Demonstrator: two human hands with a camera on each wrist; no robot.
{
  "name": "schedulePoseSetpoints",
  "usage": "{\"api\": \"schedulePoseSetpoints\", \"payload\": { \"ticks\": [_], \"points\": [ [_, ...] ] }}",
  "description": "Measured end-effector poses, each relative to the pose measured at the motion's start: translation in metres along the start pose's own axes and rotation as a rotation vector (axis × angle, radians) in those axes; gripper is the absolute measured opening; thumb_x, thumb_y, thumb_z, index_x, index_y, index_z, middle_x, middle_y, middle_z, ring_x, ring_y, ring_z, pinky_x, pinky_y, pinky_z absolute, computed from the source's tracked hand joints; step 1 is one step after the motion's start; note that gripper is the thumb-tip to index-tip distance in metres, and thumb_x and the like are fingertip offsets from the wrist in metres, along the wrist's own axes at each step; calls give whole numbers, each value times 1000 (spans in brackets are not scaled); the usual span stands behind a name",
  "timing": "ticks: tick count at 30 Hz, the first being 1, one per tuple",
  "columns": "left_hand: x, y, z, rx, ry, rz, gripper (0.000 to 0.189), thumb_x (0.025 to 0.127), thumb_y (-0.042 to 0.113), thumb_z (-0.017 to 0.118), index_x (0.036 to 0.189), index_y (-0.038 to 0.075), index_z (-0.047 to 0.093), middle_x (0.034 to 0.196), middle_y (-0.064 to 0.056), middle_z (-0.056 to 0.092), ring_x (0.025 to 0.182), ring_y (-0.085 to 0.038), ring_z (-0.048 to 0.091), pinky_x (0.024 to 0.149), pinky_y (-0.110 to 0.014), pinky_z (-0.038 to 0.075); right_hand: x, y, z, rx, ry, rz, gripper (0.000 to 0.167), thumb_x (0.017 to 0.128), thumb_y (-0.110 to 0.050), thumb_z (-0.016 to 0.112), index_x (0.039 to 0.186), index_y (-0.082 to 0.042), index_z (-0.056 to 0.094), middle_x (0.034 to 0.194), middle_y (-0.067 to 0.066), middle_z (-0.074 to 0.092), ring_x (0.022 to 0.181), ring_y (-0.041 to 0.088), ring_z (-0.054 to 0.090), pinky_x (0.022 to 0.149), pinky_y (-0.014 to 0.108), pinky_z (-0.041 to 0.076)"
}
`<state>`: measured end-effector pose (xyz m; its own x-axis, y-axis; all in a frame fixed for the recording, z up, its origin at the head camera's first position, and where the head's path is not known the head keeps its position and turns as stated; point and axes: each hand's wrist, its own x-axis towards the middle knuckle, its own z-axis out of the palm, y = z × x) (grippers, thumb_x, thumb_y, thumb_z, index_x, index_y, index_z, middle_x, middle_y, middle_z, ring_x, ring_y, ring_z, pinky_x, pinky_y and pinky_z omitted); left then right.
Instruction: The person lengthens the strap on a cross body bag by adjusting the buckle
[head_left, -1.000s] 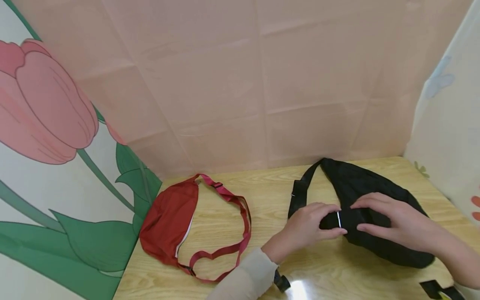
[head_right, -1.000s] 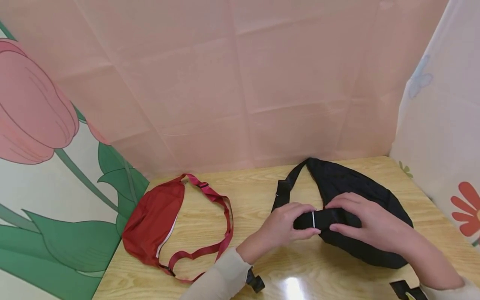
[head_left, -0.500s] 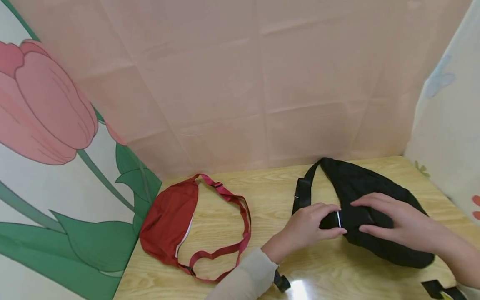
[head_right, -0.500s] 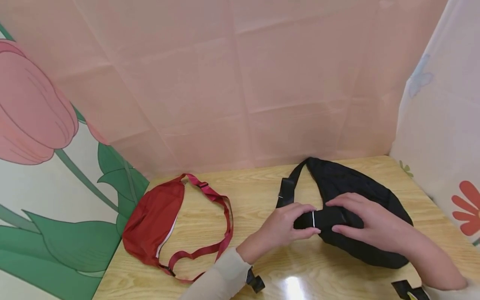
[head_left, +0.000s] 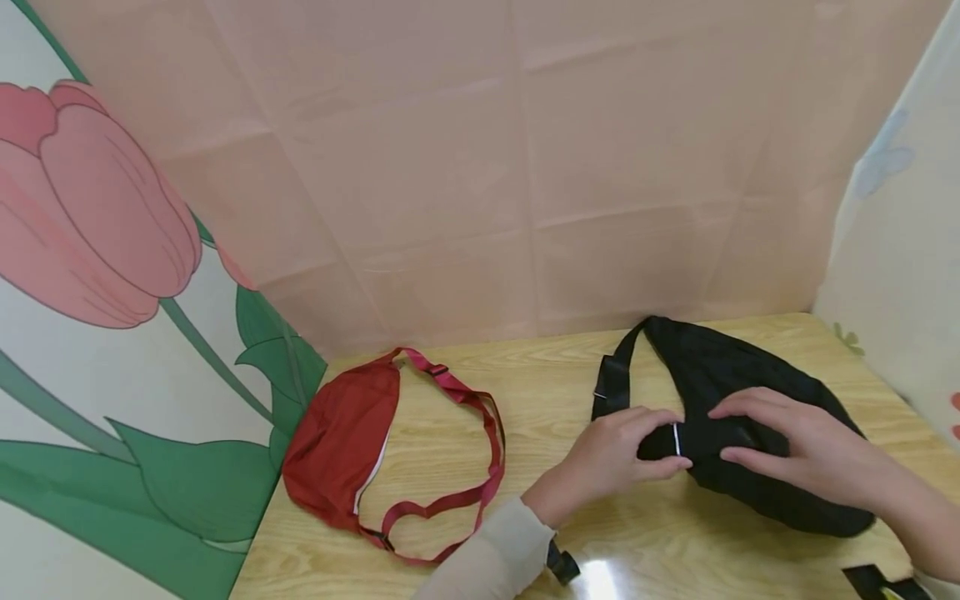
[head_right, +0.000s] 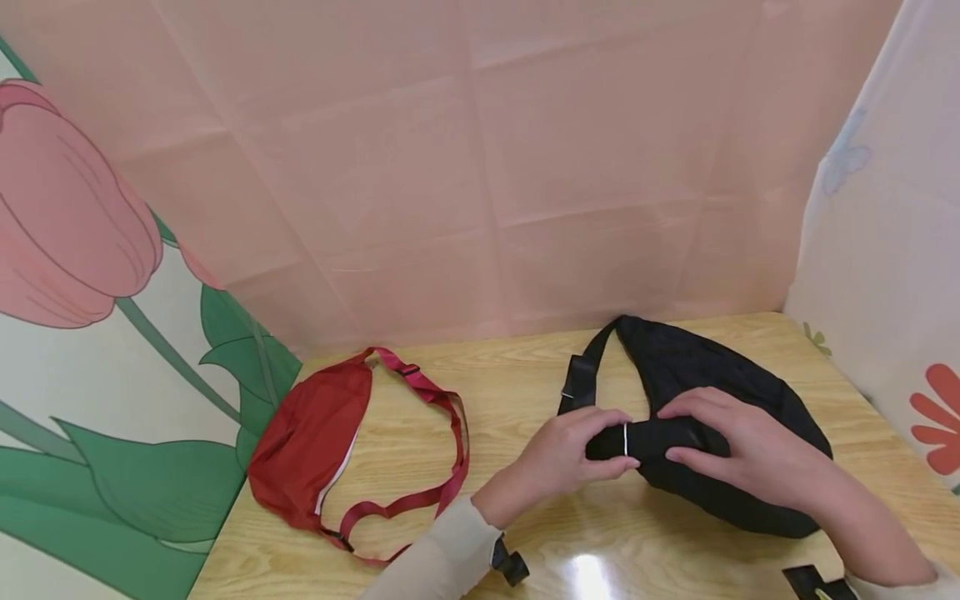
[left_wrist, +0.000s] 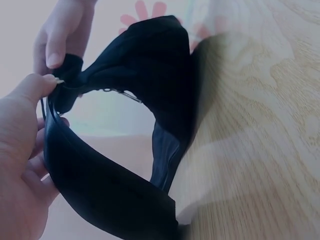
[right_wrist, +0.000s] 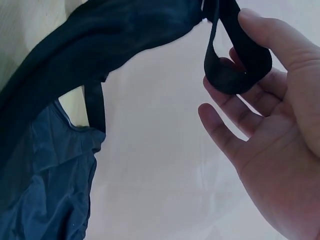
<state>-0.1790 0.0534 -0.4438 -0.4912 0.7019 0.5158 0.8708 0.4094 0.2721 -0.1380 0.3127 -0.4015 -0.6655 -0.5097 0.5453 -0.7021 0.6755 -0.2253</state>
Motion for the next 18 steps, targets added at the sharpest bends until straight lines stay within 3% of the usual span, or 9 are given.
{"api": "schedulePoseSetpoints", "payload": {
  "ticks": [5,9,13,18],
  "points": [
    [-1,-1,-1,-25,-2,-11,52,91,42,76,132,15,63,120,4,69,110,-2,63,97,-8,40,-3,2,-3,26,-2,25,67,59,-8,97,115,-30,67,113,-19,63,105,-8,55,90,5,37],
    [-1,-1,-1,-35,-11,-7,52,91,41,76,132,13,63,121,4,69,110,-2,63,98,-8,40,-2,-2,-1,32,-35,30,65,63,-14,96,119,-28,66,114,-16,63,106,-7,54,90,4,36],
    [-1,-1,0,-16,-20,1,51,92,41,74,133,12,62,121,4,69,111,-1,63,97,-7,40,1,-7,2,10,-64,14,61,68,-22,94,122,-27,67,117,-16,61,105,-5,55,88,4,37],
    [-1,-1,-1,-7,-20,5,51,93,41,74,133,13,62,121,4,69,110,0,63,96,-7,40,4,-9,6,8,-64,-6,58,68,-22,94,120,-28,67,117,-16,60,104,-2,56,88,4,38]
  ]
}}
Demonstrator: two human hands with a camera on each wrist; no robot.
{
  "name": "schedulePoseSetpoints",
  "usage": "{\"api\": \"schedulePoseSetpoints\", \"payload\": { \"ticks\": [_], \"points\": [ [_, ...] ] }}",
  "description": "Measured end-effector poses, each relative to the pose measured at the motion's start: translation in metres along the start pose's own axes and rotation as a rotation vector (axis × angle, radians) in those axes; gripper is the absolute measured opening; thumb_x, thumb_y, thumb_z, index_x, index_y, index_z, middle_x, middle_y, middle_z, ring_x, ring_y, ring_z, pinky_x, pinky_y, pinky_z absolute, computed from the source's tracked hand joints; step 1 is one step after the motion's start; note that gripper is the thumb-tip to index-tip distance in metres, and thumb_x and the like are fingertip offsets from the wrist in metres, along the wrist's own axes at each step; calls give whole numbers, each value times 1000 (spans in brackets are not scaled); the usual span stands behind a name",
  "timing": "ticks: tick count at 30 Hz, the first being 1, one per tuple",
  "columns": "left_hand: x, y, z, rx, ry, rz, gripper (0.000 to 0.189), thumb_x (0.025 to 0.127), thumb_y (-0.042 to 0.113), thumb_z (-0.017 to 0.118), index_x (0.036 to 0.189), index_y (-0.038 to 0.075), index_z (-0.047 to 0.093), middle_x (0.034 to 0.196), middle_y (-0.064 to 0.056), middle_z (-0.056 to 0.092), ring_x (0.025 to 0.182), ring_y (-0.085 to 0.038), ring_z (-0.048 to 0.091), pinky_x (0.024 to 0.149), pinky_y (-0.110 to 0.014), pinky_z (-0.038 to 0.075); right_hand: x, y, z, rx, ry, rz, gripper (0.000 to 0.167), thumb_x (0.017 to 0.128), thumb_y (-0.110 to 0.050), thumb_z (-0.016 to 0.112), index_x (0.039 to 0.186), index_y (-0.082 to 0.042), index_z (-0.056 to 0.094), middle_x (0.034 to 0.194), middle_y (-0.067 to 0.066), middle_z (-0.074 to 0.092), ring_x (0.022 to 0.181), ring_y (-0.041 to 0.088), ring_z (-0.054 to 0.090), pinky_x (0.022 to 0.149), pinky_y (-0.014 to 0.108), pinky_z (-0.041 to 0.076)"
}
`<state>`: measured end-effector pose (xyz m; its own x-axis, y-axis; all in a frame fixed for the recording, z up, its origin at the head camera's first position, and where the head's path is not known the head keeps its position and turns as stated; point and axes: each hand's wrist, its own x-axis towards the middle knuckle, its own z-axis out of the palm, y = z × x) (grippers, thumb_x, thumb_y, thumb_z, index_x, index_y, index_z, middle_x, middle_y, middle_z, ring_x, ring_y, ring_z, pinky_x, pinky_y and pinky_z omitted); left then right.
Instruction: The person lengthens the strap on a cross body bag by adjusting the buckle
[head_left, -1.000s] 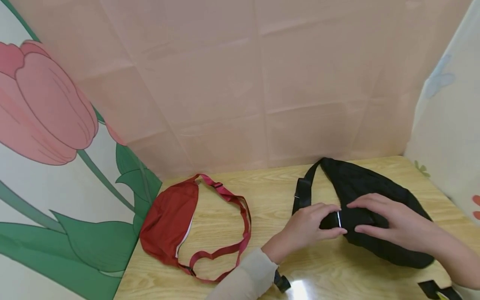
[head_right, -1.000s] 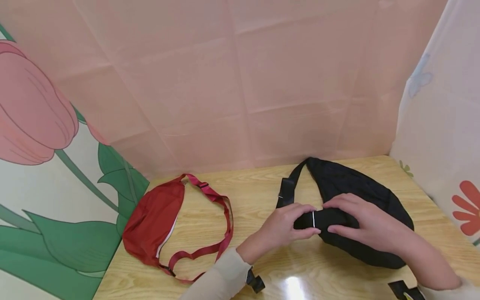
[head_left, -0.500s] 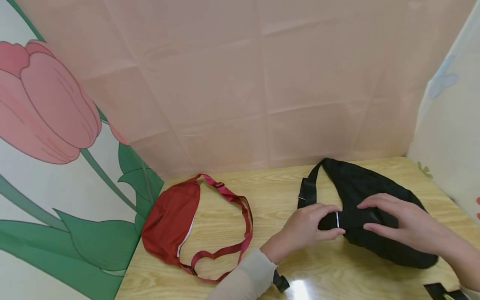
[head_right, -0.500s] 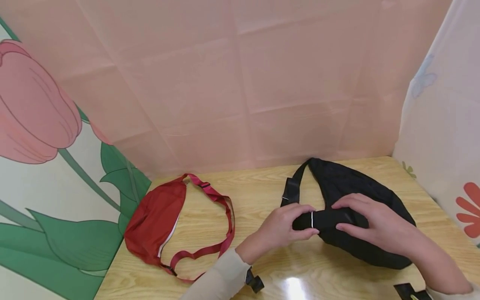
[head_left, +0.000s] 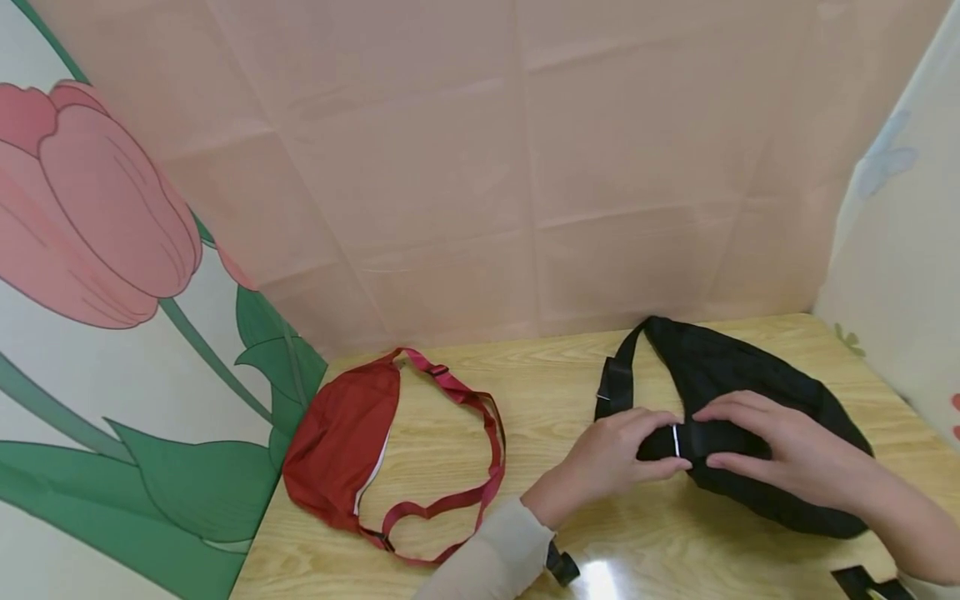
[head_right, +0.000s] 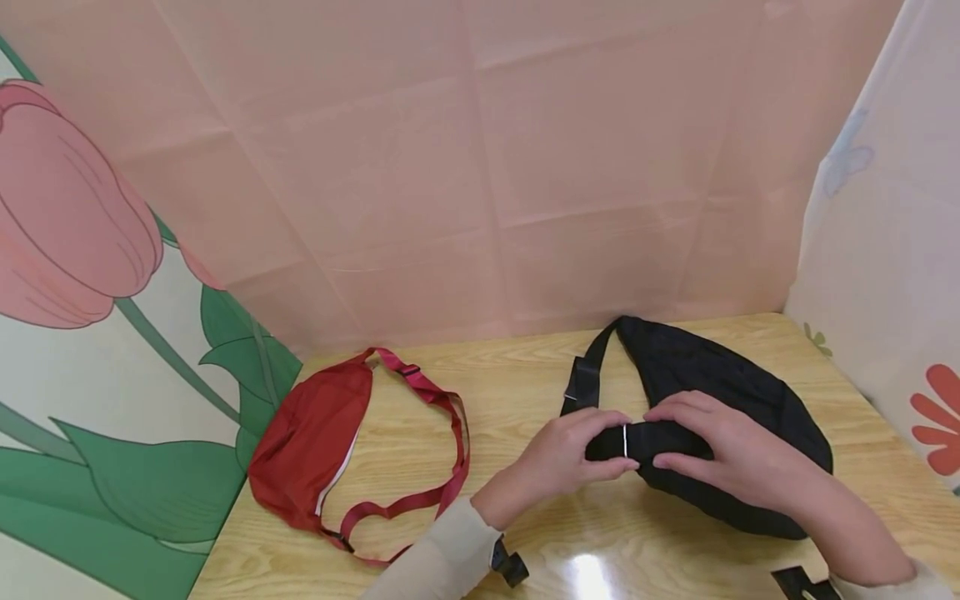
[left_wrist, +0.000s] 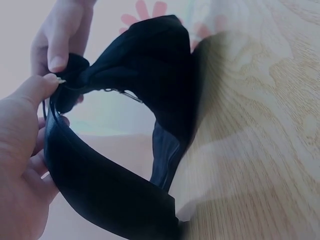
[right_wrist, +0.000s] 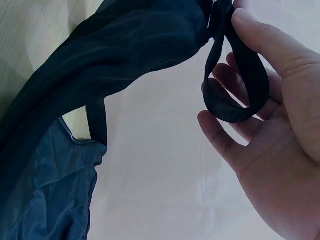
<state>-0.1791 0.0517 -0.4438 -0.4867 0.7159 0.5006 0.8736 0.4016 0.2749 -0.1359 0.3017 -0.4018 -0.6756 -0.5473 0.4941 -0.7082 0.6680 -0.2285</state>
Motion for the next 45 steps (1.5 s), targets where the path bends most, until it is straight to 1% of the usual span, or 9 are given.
{"api": "schedulePoseSetpoints", "payload": {
  "ticks": [4,10,16,22,30,34,37,40,45],
  "points": [
    [-1,-1,0,-19,0,-12,52,91,41,76,133,14,62,121,4,68,111,-2,62,98,-8,40,-2,1,-1,-12,14,-1,59,66,-21,95,117,-28,67,115,-17,61,102,-3,56,87,4,38],
    [-3,-1,0,2,-12,-33,51,93,44,73,134,16,61,122,6,68,112,1,61,98,-8,39,-4,5,-6,-17,60,-14,64,59,-13,97,114,-29,68,113,-18,62,104,-6,55,87,5,39],
    [-5,-1,-2,7,-11,-45,51,93,44,73,135,17,61,122,7,67,111,1,60,97,-7,39,-4,7,-9,-11,76,-18,67,56,-7,96,112,-30,68,113,-19,62,104,-8,55,89,5,39],
    [-6,0,-4,-18,-48,-81,51,95,45,69,137,18,59,125,7,66,113,1,59,99,-8,39,-9,14,-12,5,84,-13,67,55,-1,95,110,-29,68,111,-17,64,105,-8,55,92,4,37],
    [-7,-3,-3,-31,-79,-103,50,98,45,66,139,18,57,129,7,64,118,1,57,101,-8,37,-15,22,-16,6,70,45,63,60,-3,95,112,-27,69,111,-13,64,105,-10,53,89,3,37],
    [-8,-3,-3,-45,-103,-120,50,99,45,63,140,18,56,130,7,63,118,1,57,101,-9,38,-14,18,-15,0,35,60,62,64,-10,95,117,-26,67,113,-15,62,106,-9,52,89,2,35],
    [-8,-3,-3,-59,-114,-127,50,100,45,61,141,17,55,131,7,63,118,1,56,101,-9,39,-9,12,-11,5,18,47,64,66,-14,95,122,-26,66,115,-15,62,109,-9,51,91,2,34],
    [-8,-3,-3,-53,-103,-110,50,100,44,62,140,16,56,131,6,63,119,1,57,101,-10,39,-4,4,-6,5,-5,35,62,69,-19,93,124,-27,65,117,-15,62,109,-6,54,89,3,36],
    [-7,-1,-3,-23,-90,-81,50,98,44,65,139,17,56,130,6,64,119,0,57,101,-9,38,2,-4,0,1,-52,31,53,76,-24,90,124,-27,66,115,-20,59,98,-3,58,81,5,39]
  ]
}}
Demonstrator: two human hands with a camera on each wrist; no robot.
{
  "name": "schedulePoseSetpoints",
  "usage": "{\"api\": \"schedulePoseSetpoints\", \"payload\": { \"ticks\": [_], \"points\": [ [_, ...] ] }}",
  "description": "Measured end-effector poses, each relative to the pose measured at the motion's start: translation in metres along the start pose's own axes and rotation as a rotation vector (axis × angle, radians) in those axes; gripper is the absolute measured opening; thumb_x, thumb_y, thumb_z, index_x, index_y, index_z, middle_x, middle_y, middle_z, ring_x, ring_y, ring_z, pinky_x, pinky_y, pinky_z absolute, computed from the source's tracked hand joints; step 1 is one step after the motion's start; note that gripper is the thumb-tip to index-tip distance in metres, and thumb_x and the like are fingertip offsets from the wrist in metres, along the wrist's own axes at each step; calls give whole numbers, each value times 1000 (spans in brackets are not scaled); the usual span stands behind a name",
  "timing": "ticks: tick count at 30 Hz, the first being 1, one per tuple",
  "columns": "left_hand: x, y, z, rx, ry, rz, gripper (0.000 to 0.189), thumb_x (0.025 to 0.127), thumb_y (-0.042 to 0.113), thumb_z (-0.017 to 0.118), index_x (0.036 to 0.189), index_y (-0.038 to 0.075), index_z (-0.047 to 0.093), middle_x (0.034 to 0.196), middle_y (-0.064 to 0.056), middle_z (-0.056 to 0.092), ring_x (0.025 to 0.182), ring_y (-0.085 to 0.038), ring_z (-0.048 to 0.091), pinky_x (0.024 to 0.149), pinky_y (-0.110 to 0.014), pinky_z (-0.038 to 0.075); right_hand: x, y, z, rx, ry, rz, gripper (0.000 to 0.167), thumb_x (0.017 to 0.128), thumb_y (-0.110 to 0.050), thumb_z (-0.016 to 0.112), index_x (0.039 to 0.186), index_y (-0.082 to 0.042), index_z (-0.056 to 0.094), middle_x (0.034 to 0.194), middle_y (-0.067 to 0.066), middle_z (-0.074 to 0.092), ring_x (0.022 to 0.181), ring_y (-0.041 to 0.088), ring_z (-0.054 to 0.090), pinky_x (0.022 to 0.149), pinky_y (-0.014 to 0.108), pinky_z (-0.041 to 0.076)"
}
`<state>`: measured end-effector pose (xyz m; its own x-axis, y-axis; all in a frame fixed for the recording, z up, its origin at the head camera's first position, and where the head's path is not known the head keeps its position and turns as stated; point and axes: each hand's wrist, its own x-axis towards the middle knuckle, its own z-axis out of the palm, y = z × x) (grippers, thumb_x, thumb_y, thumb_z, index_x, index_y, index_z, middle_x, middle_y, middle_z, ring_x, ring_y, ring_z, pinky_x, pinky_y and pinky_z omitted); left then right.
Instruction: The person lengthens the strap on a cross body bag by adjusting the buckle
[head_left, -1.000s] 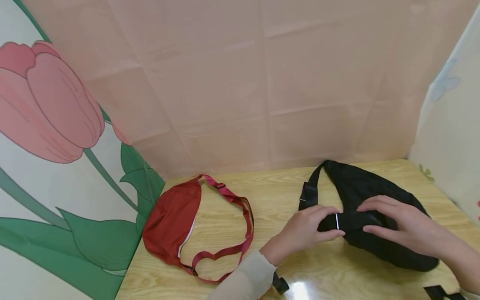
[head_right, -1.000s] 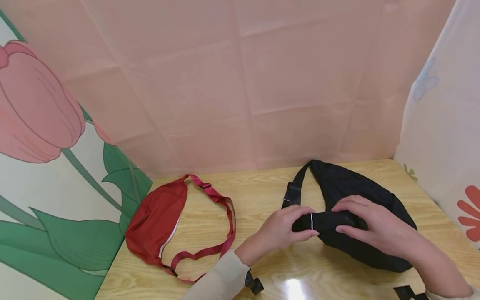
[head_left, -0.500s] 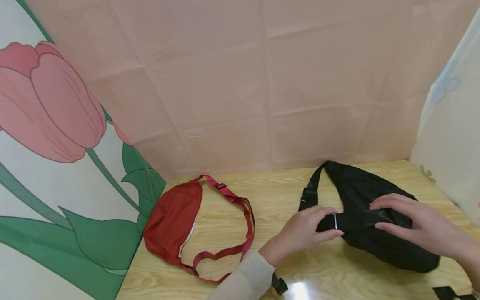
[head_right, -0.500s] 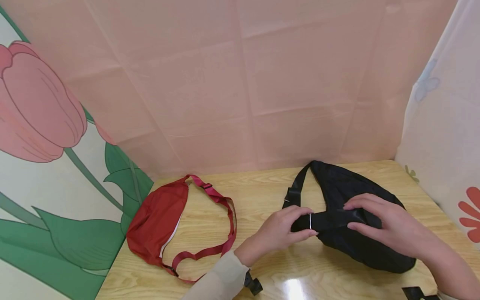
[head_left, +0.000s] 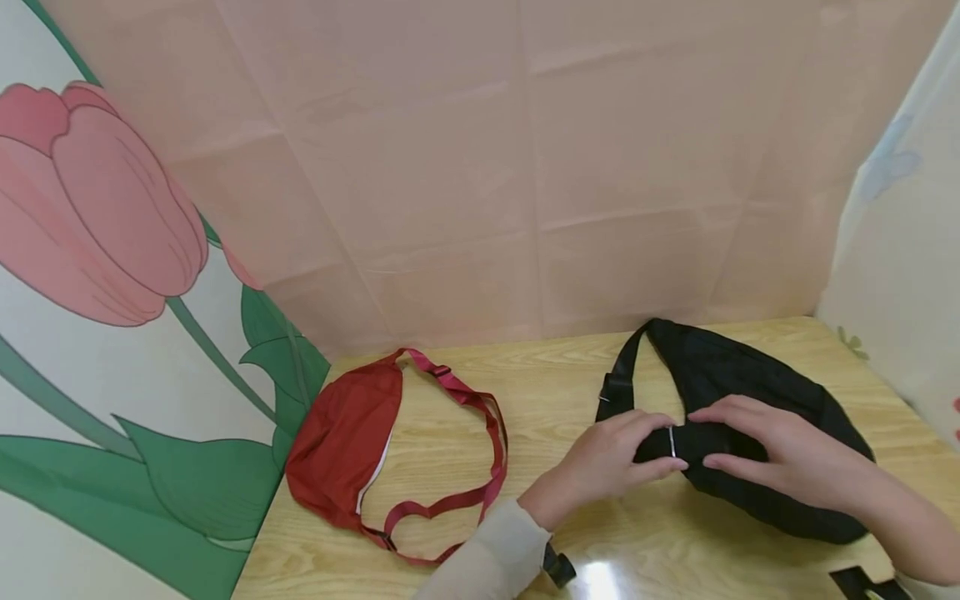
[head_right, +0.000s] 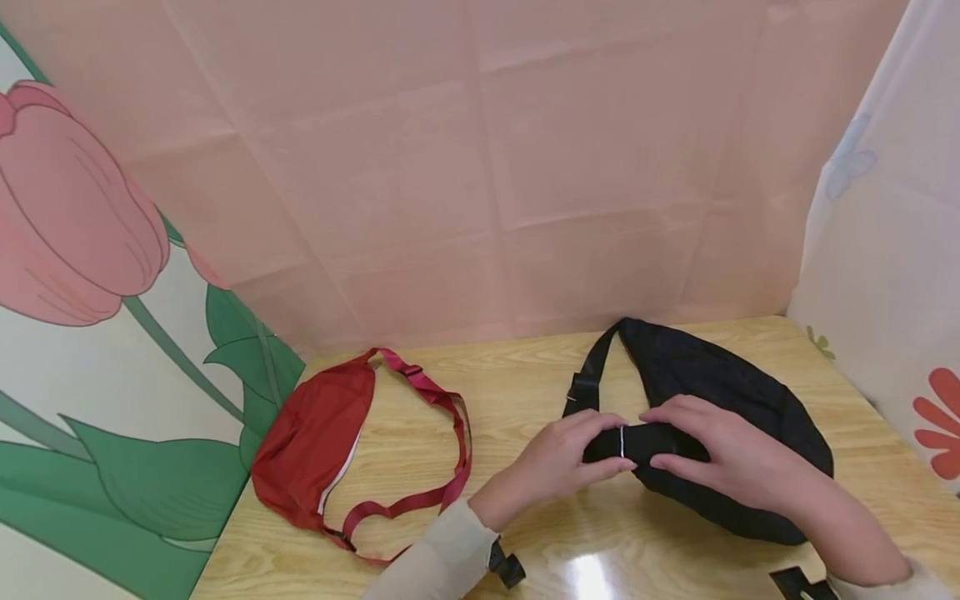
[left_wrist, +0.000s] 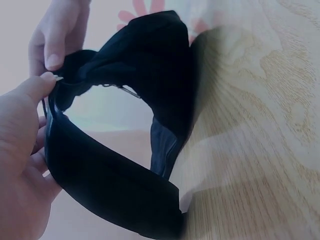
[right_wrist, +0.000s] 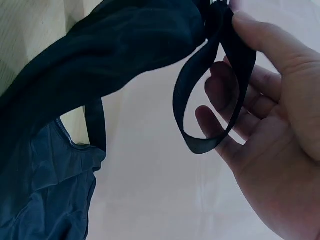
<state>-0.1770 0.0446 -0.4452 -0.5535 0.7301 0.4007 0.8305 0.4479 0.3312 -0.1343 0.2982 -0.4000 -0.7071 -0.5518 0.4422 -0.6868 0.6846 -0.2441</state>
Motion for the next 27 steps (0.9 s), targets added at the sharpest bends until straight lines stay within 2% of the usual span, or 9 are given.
{"api": "schedulePoseSetpoints", "payload": {
  "ticks": [4,10,17,22,27],
  "points": [
    [0,0,0,1,-2,4,50,97,44,67,138,16,57,130,7,63,119,1,57,101,-8,37,0,0,1,-17,-7,-3,50,76,-26,90,121,-29,67,113,-22,58,94,-4,58,78,5,40],
    [1,0,0,-16,-13,-15,50,96,45,69,136,17,58,131,8,63,120,2,56,101,-7,36,-3,4,-3,-13,34,-18,56,69,-21,93,118,-30,67,110,-22,59,93,-4,58,79,5,40],
    [1,0,1,-61,-67,-55,52,97,47,66,139,18,55,134,9,61,124,4,53,102,-8,36,-2,5,-3,10,47,-35,57,69,-18,94,118,-30,66,110,-21,60,94,-4,58,81,5,41],
    [1,0,2,-75,-101,-76,56,95,49,68,141,20,54,134,9,60,124,5,51,102,-9,37,-1,4,-2,21,53,-42,58,68,-15,94,117,-29,66,110,-21,60,95,-3,58,82,4,40],
    [2,0,3,-57,-99,-82,56,95,51,67,141,21,55,132,10,60,122,4,52,101,-8,38,-1,4,-1,23,60,-46,58,67,-14,94,116,-28,66,110,-20,60,96,-3,59,83,5,41]
  ]
}}
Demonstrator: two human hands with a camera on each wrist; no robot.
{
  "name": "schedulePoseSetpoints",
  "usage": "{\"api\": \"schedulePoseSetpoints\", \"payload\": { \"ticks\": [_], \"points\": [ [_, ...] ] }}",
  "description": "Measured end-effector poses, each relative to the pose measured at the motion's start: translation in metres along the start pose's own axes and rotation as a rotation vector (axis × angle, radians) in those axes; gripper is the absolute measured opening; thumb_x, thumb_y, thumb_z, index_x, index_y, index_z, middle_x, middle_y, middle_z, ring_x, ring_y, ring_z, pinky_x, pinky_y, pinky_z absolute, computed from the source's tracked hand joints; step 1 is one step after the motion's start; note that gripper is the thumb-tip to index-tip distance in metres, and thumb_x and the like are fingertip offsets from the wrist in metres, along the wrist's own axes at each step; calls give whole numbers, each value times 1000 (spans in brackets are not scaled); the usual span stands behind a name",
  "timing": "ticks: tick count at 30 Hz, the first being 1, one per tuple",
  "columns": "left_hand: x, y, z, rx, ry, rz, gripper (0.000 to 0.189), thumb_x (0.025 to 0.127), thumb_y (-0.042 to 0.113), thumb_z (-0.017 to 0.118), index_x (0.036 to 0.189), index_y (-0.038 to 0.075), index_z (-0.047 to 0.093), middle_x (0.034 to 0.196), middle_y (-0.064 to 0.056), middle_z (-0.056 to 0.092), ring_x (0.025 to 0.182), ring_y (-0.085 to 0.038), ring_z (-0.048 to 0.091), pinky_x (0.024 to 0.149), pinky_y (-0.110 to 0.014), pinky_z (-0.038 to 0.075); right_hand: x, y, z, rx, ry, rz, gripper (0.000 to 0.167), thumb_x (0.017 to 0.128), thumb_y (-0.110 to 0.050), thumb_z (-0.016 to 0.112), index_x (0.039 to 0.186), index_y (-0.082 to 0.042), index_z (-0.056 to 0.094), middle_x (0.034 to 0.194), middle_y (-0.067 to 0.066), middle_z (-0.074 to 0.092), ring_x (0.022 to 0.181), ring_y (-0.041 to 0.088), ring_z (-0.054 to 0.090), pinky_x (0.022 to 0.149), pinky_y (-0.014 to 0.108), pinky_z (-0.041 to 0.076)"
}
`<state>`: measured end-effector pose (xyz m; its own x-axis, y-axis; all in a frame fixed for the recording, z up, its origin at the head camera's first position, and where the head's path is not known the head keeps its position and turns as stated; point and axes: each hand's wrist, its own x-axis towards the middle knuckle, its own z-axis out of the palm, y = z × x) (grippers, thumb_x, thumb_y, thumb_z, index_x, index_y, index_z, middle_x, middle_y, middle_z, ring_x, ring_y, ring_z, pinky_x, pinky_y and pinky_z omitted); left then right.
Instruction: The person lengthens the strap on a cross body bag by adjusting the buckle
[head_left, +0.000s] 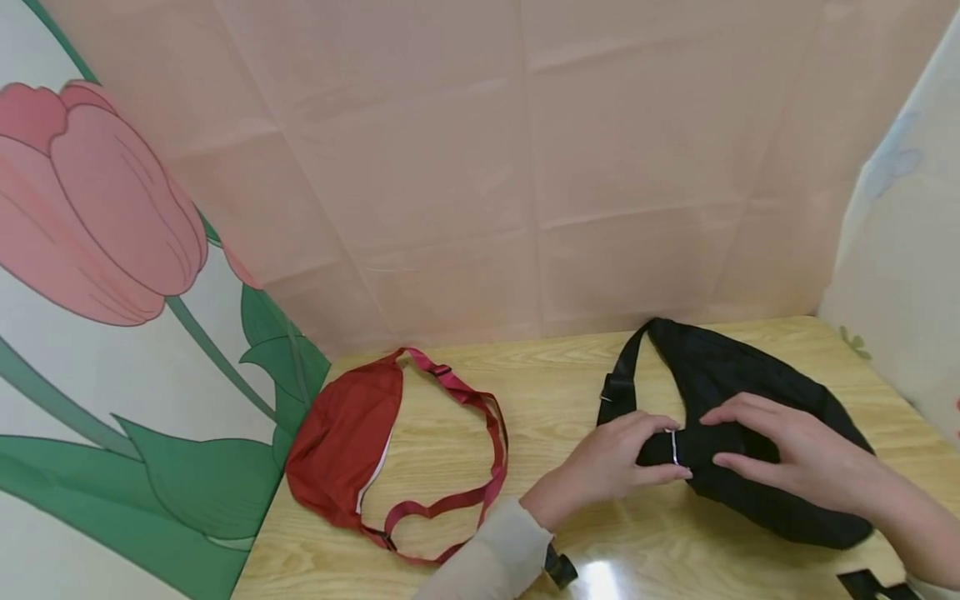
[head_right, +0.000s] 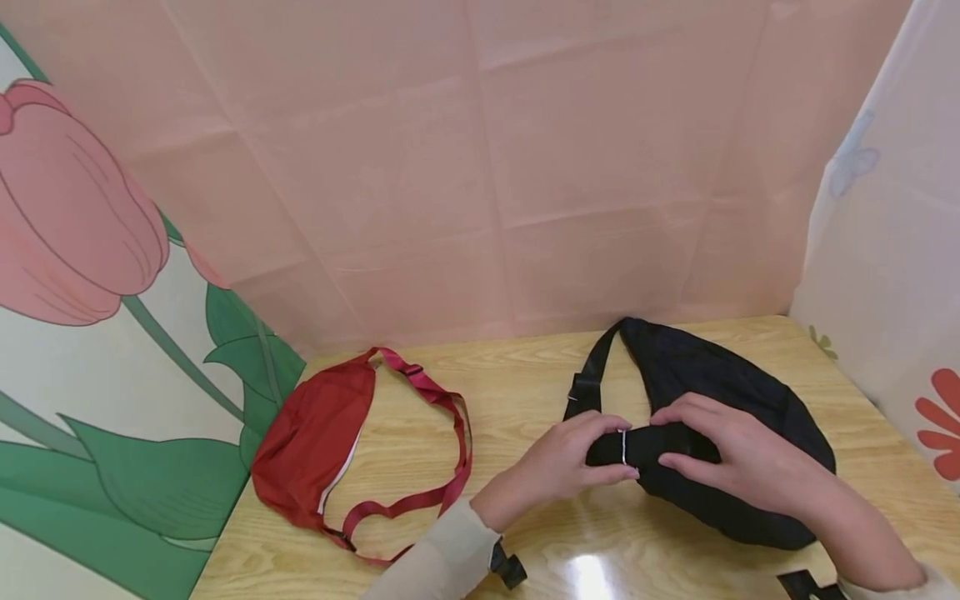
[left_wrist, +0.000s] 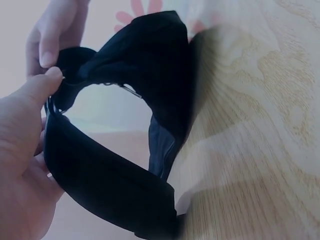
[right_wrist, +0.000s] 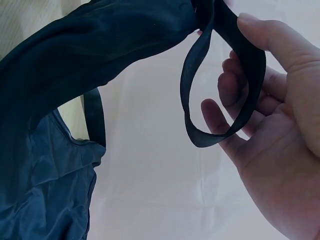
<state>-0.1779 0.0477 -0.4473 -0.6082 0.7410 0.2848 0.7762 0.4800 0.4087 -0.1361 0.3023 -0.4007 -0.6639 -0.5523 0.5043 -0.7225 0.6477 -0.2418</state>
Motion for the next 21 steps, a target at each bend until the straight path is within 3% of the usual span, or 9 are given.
{"api": "schedulePoseSetpoints", "payload": {
  "ticks": [12,21],
  "points": [
    [0,-2,-1,111,112,118,54,91,47,74,136,18,61,127,8,65,118,0,57,103,-8,35,-6,4,-7,-10,28,1,61,63,-13,95,114,-27,68,108,-19,62,95,-4,58,80,5,41],
    [-1,0,-2,136,155,148,54,90,45,76,134,18,62,124,8,66,114,2,60,99,-6,37,-7,3,-8,-13,-19,41,60,67,-18,94,119,-26,66,111,-19,61,98,-4,58,82,4,39]
  ]
}}
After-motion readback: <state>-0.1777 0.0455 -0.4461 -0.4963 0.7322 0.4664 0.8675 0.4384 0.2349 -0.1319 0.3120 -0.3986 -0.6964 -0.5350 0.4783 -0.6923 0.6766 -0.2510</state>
